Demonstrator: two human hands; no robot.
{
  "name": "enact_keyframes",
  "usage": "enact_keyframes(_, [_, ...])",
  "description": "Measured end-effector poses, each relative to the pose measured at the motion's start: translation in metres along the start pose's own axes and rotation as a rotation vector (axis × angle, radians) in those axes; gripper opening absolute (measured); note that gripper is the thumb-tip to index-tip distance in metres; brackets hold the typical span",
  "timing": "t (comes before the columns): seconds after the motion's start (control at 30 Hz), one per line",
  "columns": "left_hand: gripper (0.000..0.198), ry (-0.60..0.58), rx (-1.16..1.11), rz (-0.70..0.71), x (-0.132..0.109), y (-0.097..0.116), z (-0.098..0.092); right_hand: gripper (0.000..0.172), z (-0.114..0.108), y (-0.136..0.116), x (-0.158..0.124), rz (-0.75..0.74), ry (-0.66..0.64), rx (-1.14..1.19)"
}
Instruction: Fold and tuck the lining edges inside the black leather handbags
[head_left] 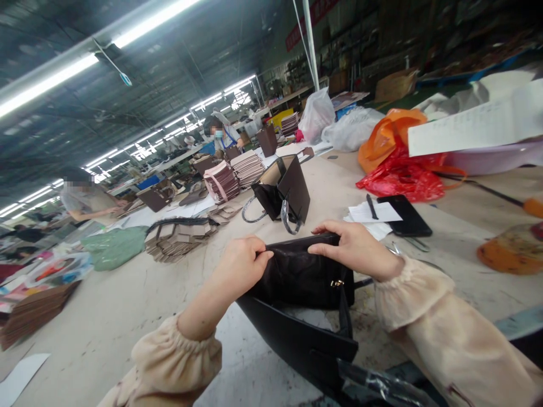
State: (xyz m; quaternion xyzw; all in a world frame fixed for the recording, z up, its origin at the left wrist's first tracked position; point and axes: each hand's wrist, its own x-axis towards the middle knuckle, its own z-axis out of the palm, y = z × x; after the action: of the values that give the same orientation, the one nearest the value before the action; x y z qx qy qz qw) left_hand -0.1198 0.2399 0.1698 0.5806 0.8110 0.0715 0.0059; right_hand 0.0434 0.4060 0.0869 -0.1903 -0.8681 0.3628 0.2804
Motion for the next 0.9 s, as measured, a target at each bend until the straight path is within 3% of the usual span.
enact_keyframes(0.53, [0.027,-0.034,-0.149,0.048,-0.0003,-0.0058,0.0000,0.018,0.0008,0.0052,-0.0006,-0.081,0.127,-0.161])
enact_keyframes(0.9, [0.029,-0.030,-0.048,-0.095,0.0039,-0.0069,0.0017,0.017,0.0001,0.0027,-0.0015,-0.095,0.103,-0.140])
